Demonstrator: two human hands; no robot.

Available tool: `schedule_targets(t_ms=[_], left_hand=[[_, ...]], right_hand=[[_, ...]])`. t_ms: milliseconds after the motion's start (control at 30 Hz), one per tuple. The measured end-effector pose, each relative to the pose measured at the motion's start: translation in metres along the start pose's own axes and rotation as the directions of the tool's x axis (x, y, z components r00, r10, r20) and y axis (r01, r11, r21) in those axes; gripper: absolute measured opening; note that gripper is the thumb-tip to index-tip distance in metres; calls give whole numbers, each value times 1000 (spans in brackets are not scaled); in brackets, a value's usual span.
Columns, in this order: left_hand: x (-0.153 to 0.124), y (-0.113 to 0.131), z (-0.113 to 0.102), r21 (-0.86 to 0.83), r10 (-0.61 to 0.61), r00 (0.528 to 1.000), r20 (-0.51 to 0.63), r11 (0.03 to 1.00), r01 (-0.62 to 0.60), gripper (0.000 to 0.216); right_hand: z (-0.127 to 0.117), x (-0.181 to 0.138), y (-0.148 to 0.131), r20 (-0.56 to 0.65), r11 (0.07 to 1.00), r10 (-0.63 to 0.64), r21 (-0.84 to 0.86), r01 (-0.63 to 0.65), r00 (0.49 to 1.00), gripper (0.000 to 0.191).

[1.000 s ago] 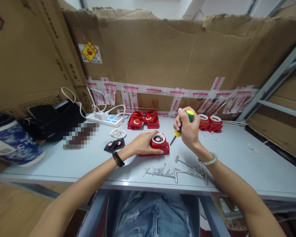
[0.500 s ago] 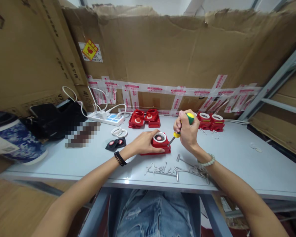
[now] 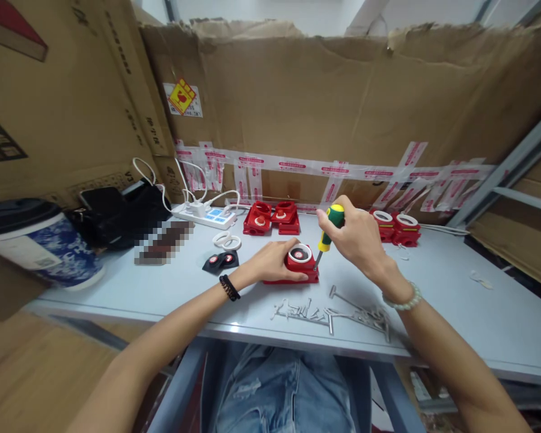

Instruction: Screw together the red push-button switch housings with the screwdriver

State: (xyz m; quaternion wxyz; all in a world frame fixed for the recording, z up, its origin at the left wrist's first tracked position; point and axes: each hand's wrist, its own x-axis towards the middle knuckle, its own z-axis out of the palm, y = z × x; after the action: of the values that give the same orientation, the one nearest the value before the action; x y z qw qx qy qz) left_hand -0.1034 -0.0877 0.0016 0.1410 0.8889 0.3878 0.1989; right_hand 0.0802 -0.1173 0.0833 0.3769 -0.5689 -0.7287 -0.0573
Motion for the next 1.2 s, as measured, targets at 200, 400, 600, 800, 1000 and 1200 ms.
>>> schedule_targets(t_ms=[200,400,600,800,1000,1200], left_hand=[[0,-2,1,11,16,1000,-5,1000,-16,67],[0,-4,2,-21,1,1000,4,1000,-1,78],[0,-2,1,-12,2,1000,15,1000,-2,75],[1,0,0,-22,10,1000,28,1000,-9,70],[0,0,-1,-8,1,1000,18,1000,-1,70],[1,0,-1,-19,16,1000,22,1000,-15,68]], right_hand=[[-24,16,-3,480,942,-297,289,171,825,18],[-30,24,-8,378,932,-28,-324,161,925,25],[-26,31,-17,408,840,-42,-480,253,912,41],[-45,36,-15,655,871,-327,-71,486,682,14],[-43,33,-10,565,794,-159,-414,445,809,26],[-46,33,-5,645,831,-321,-158,533,694,18]])
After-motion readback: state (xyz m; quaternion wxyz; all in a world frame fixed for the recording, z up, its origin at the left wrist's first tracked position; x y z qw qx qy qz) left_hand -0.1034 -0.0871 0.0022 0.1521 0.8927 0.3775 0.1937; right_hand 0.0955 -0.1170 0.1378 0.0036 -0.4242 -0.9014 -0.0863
